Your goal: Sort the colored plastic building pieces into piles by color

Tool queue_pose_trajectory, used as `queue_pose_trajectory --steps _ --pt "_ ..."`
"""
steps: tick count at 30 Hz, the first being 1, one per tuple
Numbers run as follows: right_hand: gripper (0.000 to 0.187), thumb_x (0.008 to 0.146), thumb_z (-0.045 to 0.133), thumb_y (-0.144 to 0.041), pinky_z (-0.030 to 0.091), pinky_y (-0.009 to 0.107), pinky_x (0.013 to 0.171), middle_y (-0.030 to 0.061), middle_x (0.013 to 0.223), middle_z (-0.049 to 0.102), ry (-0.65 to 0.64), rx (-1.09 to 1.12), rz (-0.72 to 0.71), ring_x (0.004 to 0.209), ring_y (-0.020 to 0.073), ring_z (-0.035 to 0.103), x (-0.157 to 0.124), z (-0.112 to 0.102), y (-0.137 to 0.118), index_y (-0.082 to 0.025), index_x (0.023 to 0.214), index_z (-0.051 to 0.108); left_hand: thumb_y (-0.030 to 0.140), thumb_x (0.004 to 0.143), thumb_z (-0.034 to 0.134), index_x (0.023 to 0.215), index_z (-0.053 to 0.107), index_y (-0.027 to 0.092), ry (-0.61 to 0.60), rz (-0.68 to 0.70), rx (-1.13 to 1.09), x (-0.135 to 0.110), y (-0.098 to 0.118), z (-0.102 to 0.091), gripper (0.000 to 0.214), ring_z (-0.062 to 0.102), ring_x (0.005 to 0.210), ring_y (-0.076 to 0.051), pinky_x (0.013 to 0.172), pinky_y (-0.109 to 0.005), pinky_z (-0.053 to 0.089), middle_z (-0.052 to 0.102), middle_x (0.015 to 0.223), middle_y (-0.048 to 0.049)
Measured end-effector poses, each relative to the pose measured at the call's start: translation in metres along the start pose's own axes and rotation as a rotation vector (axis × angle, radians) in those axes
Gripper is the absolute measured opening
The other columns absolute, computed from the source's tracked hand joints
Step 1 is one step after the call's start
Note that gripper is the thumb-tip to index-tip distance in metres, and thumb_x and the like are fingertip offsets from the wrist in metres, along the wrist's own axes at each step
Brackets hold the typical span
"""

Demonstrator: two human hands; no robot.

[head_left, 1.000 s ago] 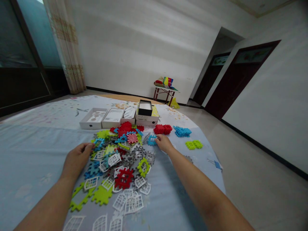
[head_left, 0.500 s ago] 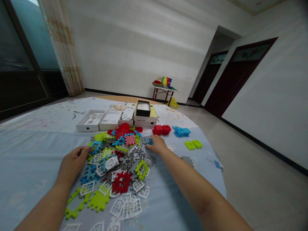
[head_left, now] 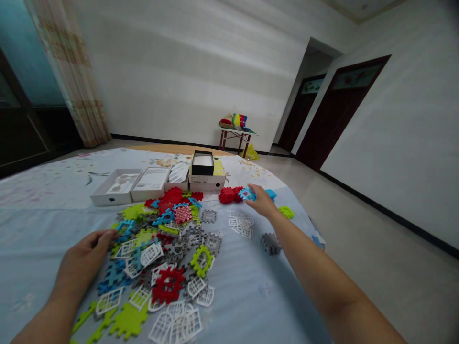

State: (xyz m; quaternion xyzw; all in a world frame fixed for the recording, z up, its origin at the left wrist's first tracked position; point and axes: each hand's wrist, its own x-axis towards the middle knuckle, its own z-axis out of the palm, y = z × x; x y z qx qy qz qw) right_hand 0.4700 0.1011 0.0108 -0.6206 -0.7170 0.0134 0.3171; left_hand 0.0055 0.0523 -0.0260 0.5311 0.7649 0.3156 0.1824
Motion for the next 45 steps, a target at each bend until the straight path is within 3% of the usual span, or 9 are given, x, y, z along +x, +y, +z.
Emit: queue_pose_trajectory --steps 3,7,15,19,23,29,32,38,45 --pt "0.057 0.067 0.063 -0.025 0.04 0.032 0.092 0.0096 0.117 0.055 0.097 -0.067 0.288 0.107 0.0203 0.053 0.006 -0.012 0.052 -0.017 0.121 0.049 0.051 0.075 0.037 0.096 0.062 0.021 -0.002 -0.031 -0.017 -0.002 0.002 -0.001 0.044 0.061 0.082 -0.022 0.073 -0.031 0.044 0.068 0.091 -0.0046" --pt "0.052 0.066 0.061 -0.023 0.041 0.034 0.09 0.0147 0.114 0.057 0.138 -0.123 0.417 0.106 0.0244 0.054 0.01 -0.024 0.099 -0.011 0.117 0.052 0.055 0.074 0.037 0.096 0.062 0.022 -0.01 -0.033 -0.016 -0.001 0.0 0.0 0.046 0.061 0.082 -0.023 0.073 -0.032 0.044 0.068 0.089 -0.0044" --pt "0.054 0.065 0.064 -0.028 0.04 0.037 0.091 0.0152 0.115 0.057 0.177 -0.161 0.473 0.108 0.0269 0.052 0.024 -0.026 0.119 -0.013 0.116 0.052 0.058 0.073 0.034 0.096 0.061 0.024 -0.011 -0.103 -0.001 0.003 -0.003 0.001 0.049 0.061 0.083 -0.024 0.073 -0.034 0.045 0.067 0.091 -0.0045" --pt "0.048 0.071 0.057 -0.029 0.039 0.039 0.093 0.015 0.117 0.055 0.222 -0.145 0.393 0.111 0.0258 0.05 0.021 -0.025 0.1 -0.013 0.116 0.052 0.056 0.073 0.036 0.094 0.061 0.023 0.005 -0.066 -0.016 -0.001 0.0 0.0 0.047 0.061 0.084 -0.023 0.076 -0.033 0.044 0.067 0.09 -0.0044" --pt "0.037 0.074 0.052 -0.027 0.041 0.039 0.09 0.0129 0.107 0.059 0.269 -0.009 0.131 0.102 0.0236 0.054 0.009 -0.016 0.052 -0.014 0.108 0.057 0.052 0.073 0.038 0.093 0.063 0.022 0.032 -0.022 -0.023 -0.001 0.001 0.001 0.043 0.061 0.081 -0.022 0.073 -0.031 0.045 0.067 0.087 -0.0042" --pt "0.023 0.077 0.054 -0.023 0.042 0.033 0.086 0.0061 0.098 0.063 -0.059 0.157 -0.266 0.094 0.0179 0.055 -0.018 0.026 -0.048 -0.019 0.099 0.061 0.049 0.073 0.042 0.092 0.064 0.02 0.046 0.03 -0.047 0.001 -0.003 0.003 0.041 0.061 0.08 -0.021 0.07 -0.029 0.045 0.069 0.084 -0.0038" --pt "0.023 0.073 0.061 -0.023 0.04 0.034 0.085 0.0057 0.098 0.062 -0.199 0.031 -0.292 0.095 0.0202 0.054 -0.028 0.052 -0.079 -0.021 0.096 0.063 0.047 0.073 0.043 0.09 0.064 0.018 0.047 0.045 -0.09 -0.001 -0.002 0.003 0.039 0.061 0.079 -0.019 0.07 -0.027 0.044 0.069 0.083 -0.0037" --pt "0.006 0.071 0.065 -0.022 0.038 0.034 0.075 0.0062 0.08 0.059 -0.216 -0.061 -0.224 0.088 0.0237 0.052 -0.032 0.079 -0.094 -0.021 0.077 0.066 0.046 0.075 0.042 0.089 0.063 0.017 0.044 0.082 -0.139 -0.005 0.0 0.004 0.038 0.061 0.079 -0.019 0.072 -0.026 0.044 0.069 0.083 -0.0039" --pt "0.015 0.084 0.047 -0.024 0.038 0.033 0.08 0.0073 0.091 0.061 -0.129 -0.03 -0.195 0.089 0.0207 0.051 -0.035 0.059 -0.085 -0.018 0.087 0.061 0.045 0.075 0.042 0.09 0.063 0.017 0.043 0.096 -0.118 -0.004 0.0 0.003 0.038 0.061 0.082 -0.02 0.072 -0.027 0.043 0.069 0.086 -0.0051"
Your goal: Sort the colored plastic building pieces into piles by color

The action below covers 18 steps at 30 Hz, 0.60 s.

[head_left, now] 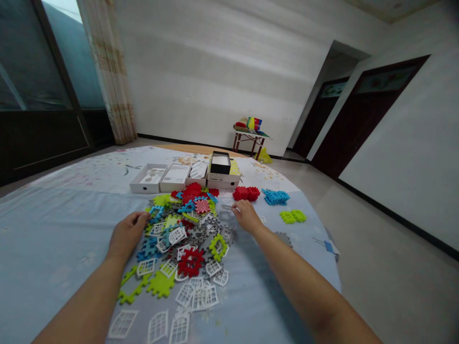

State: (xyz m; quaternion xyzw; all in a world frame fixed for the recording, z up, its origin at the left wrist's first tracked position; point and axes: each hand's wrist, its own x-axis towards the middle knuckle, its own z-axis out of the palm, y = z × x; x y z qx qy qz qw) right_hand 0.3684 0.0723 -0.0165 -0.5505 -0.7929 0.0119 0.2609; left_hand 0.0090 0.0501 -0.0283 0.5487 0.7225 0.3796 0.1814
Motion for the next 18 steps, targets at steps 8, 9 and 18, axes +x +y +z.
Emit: queue_pose_trajectory --steps 8,9,18 --pt "0.022 0.082 0.043 -0.031 0.042 0.027 0.065 0.001 0.071 0.059 0.125 0.275 0.231 0.068 0.0145 0.053 -0.026 -0.062 0.059 -0.017 0.082 0.059 0.046 0.075 0.042 0.095 0.063 0.017 -0.016 -0.028 0.056 -0.001 0.003 -0.002 0.041 0.06 0.082 -0.02 0.072 -0.028 0.043 0.069 0.089 -0.0064" --pt "0.023 0.082 0.043 -0.033 0.042 0.026 0.064 0.0004 0.069 0.058 0.112 0.29 0.256 0.066 0.0141 0.052 -0.032 -0.069 0.069 -0.016 0.081 0.059 0.046 0.075 0.042 0.095 0.063 0.017 -0.012 -0.03 0.063 -0.001 0.003 -0.003 0.042 0.06 0.082 -0.02 0.072 -0.028 0.043 0.069 0.088 -0.0063" --pt "0.028 0.081 0.043 -0.036 0.045 0.028 0.063 0.0009 0.068 0.059 0.015 0.394 0.368 0.063 0.0139 0.053 -0.097 -0.102 0.111 -0.015 0.085 0.061 0.047 0.074 0.041 0.094 0.064 0.017 -0.015 -0.023 0.103 0.002 0.003 -0.003 0.042 0.06 0.082 -0.021 0.072 -0.029 0.044 0.068 0.089 -0.0062"
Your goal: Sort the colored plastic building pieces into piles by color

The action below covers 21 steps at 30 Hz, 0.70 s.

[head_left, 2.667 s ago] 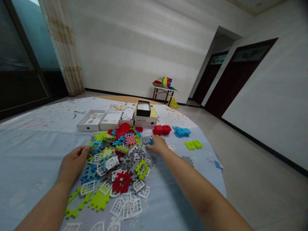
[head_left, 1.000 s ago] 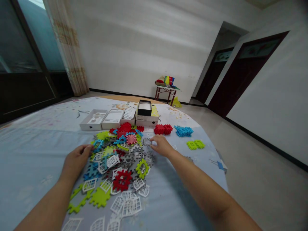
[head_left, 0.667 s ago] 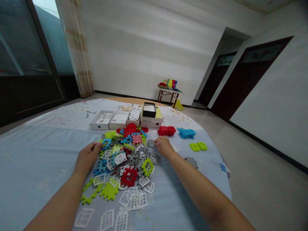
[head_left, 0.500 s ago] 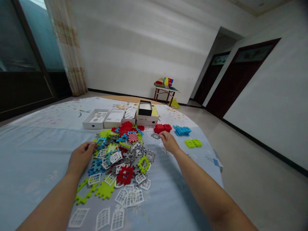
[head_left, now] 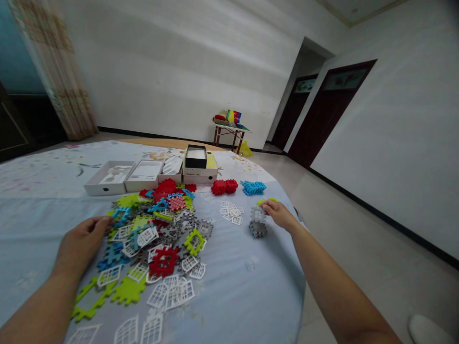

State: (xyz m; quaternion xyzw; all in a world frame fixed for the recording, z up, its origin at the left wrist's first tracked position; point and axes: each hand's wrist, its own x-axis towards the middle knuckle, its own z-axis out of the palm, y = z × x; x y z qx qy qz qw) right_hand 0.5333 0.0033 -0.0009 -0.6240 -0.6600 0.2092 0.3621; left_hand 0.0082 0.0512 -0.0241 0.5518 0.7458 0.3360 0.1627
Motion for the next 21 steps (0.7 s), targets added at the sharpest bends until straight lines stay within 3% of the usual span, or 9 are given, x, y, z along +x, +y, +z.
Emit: queue_pose_trajectory --steps 6,10,12,14,19,21 --pt "0.022 0.084 0.043 -0.031 0.045 0.032 0.071 0.0039 0.077 0.063 -0.106 -0.19 -0.081 0.073 0.0169 0.057 -0.019 -0.006 -0.002 -0.018 0.083 0.061 0.049 0.076 0.037 0.096 0.064 0.018 -0.009 -0.001 0.064 0.001 0.001 0.0 0.045 0.06 0.084 -0.022 0.073 -0.03 0.044 0.068 0.093 -0.0069" --pt "0.023 0.084 0.045 -0.03 0.043 0.038 0.084 0.0083 0.092 0.065 -0.016 -0.305 -0.137 0.089 0.0205 0.057 -0.02 -0.005 -0.009 -0.018 0.089 0.064 0.05 0.076 0.037 0.095 0.064 0.018 0.0 -0.002 0.078 -0.001 0.003 -0.001 0.046 0.06 0.084 -0.023 0.073 -0.031 0.044 0.068 0.093 -0.0074" --pt "0.026 0.083 0.049 -0.034 0.04 0.04 0.089 0.0095 0.101 0.064 -0.032 -0.304 -0.14 0.097 0.0215 0.056 -0.021 -0.004 -0.013 -0.018 0.098 0.063 0.049 0.076 0.038 0.095 0.064 0.018 -0.007 -0.009 0.063 -0.002 0.003 -0.002 0.045 0.06 0.083 -0.022 0.073 -0.03 0.044 0.068 0.09 -0.0069" --pt "0.036 0.078 0.057 -0.041 0.037 0.04 0.094 0.0104 0.111 0.06 -0.124 -0.288 -0.128 0.105 0.0227 0.053 -0.022 -0.005 -0.016 -0.019 0.106 0.061 0.048 0.076 0.039 0.096 0.063 0.018 -0.012 -0.013 0.04 -0.003 0.004 -0.002 0.044 0.06 0.083 -0.022 0.073 -0.03 0.044 0.068 0.088 -0.0062" --pt "0.085 0.054 0.074 -0.049 0.029 0.042 0.103 0.0167 0.133 0.043 -0.382 -0.381 -0.021 0.122 0.0289 0.041 -0.024 -0.002 -0.022 -0.014 0.127 0.046 0.047 0.076 0.04 0.096 0.064 0.017 0.003 0.005 0.001 -0.003 0.002 -0.001 0.043 0.06 0.084 -0.021 0.073 -0.028 0.044 0.068 0.09 -0.006" --pt "0.092 0.05 0.076 -0.046 0.028 0.041 0.104 0.0189 0.135 0.041 -0.442 -0.435 0.003 0.123 0.0303 0.039 -0.023 0.001 -0.023 -0.011 0.129 0.044 0.047 0.075 0.041 0.096 0.064 0.017 0.002 0.004 -0.003 -0.003 0.002 -0.001 0.043 0.06 0.084 -0.02 0.074 -0.028 0.043 0.068 0.091 -0.0065"
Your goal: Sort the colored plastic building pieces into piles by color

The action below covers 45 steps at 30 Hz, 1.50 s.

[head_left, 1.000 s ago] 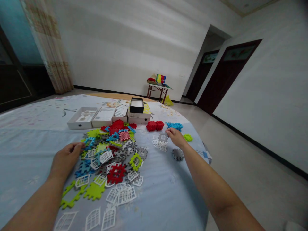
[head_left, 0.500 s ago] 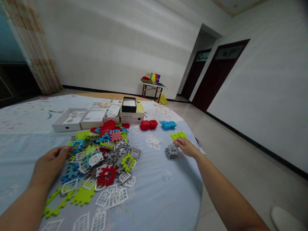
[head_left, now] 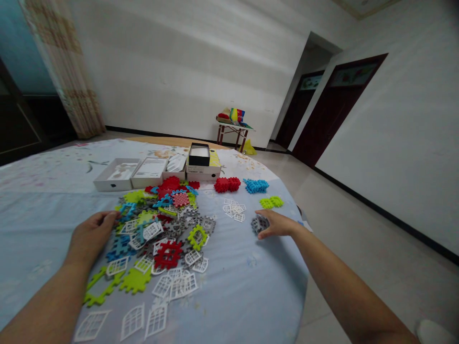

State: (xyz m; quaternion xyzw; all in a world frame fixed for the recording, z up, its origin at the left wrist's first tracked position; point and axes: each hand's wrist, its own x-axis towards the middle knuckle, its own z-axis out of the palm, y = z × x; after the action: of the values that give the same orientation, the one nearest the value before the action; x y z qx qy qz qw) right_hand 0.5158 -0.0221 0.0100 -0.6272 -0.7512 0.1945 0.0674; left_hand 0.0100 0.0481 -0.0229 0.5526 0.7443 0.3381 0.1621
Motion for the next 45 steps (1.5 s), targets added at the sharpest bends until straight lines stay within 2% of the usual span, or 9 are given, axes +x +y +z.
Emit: queue_pose_trajectory --steps 7,13,16,19,23,28,39,43,45 --pt "0.069 0.053 0.074 -0.027 0.034 0.04 0.099 0.0109 0.122 0.055 0.004 -0.013 -0.07 0.113 0.0271 0.05 0.005 0.006 0.004 -0.02 0.119 0.055 0.045 0.075 0.043 0.097 0.064 0.015 -0.002 -0.013 -0.058 -0.004 0.003 0.0 0.042 0.059 0.081 -0.018 0.072 -0.025 0.042 0.068 0.088 -0.0062" --pt "0.075 0.05 0.076 -0.028 0.033 0.044 0.099 0.0112 0.124 0.053 0.003 -0.027 -0.085 0.116 0.0298 0.046 0.003 -0.001 0.0 -0.021 0.122 0.053 0.045 0.075 0.044 0.096 0.063 0.014 -0.021 -0.016 -0.097 -0.007 0.004 -0.001 0.041 0.058 0.081 -0.017 0.072 -0.024 0.04 0.068 0.088 -0.006" --pt "0.075 0.058 0.074 -0.037 0.031 0.044 0.1 0.0126 0.129 0.048 0.119 -0.014 -0.146 0.119 0.0291 0.042 0.006 0.0 -0.025 -0.019 0.126 0.048 0.045 0.075 0.045 0.097 0.063 0.014 -0.026 -0.014 -0.102 -0.006 0.003 -0.001 0.043 0.058 0.082 -0.017 0.07 -0.024 0.04 0.068 0.088 -0.0065" --pt "0.056 0.073 0.063 -0.037 0.035 0.039 0.098 0.011 0.123 0.052 0.258 0.082 -0.27 0.112 0.023 0.048 0.012 0.017 -0.067 -0.02 0.125 0.049 0.045 0.075 0.044 0.097 0.063 0.013 -0.035 -0.019 -0.107 -0.005 0.004 -0.001 0.043 0.058 0.082 -0.017 0.07 -0.024 0.04 0.068 0.089 -0.0074" --pt "0.055 0.072 0.064 -0.043 0.044 0.035 0.084 0.0088 0.107 0.058 0.199 0.182 -0.328 0.091 0.0201 0.056 0.025 0.053 -0.124 -0.021 0.12 0.051 0.043 0.076 0.043 0.099 0.062 0.013 -0.041 -0.013 -0.114 -0.009 0.006 -0.004 0.042 0.06 0.08 -0.017 0.071 -0.024 0.041 0.068 0.088 -0.0075" --pt "0.062 0.062 0.07 -0.048 0.041 0.037 0.086 0.0099 0.104 0.057 0.18 0.137 -0.323 0.097 0.0245 0.05 0.034 0.078 -0.158 -0.019 0.116 0.054 0.044 0.076 0.042 0.097 0.062 0.014 -0.045 0.016 -0.111 -0.012 0.005 -0.006 0.042 0.06 0.081 -0.018 0.074 -0.025 0.042 0.068 0.087 -0.0075" --pt "0.064 0.067 0.067 -0.035 0.037 0.035 0.094 0.0089 0.113 0.052 0.41 0.276 -0.366 0.105 0.0202 0.047 0.033 0.078 -0.142 -0.019 0.125 0.045 0.046 0.075 0.044 0.093 0.065 0.018 -0.023 0.015 0.007 0.002 -0.008 0.0 0.039 0.06 0.081 -0.02 0.071 -0.028 0.044 0.07 0.086 -0.0042" --pt "0.068 0.07 0.063 -0.033 0.041 0.034 0.088 0.0101 0.113 0.052 0.606 0.354 -0.257 0.099 0.0187 0.051 0.035 0.058 -0.109 -0.017 0.13 0.035 0.047 0.074 0.045 0.091 0.065 0.019 -0.001 0.035 0.026 0.003 -0.012 0.001 0.038 0.06 0.08 -0.021 0.07 -0.028 0.045 0.07 0.086 -0.0034" --pt "0.061 0.071 0.062 -0.036 0.042 0.034 0.086 0.0109 0.109 0.054 0.698 0.309 -0.127 0.096 0.0193 0.052 0.036 0.041 -0.082 -0.014 0.123 0.041 0.048 0.073 0.045 0.09 0.065 0.021 0.009 0.03 0.042 0.006 -0.014 0.003 0.039 0.06 0.078 -0.021 0.068 -0.029 0.045 0.07 0.084 -0.0027"
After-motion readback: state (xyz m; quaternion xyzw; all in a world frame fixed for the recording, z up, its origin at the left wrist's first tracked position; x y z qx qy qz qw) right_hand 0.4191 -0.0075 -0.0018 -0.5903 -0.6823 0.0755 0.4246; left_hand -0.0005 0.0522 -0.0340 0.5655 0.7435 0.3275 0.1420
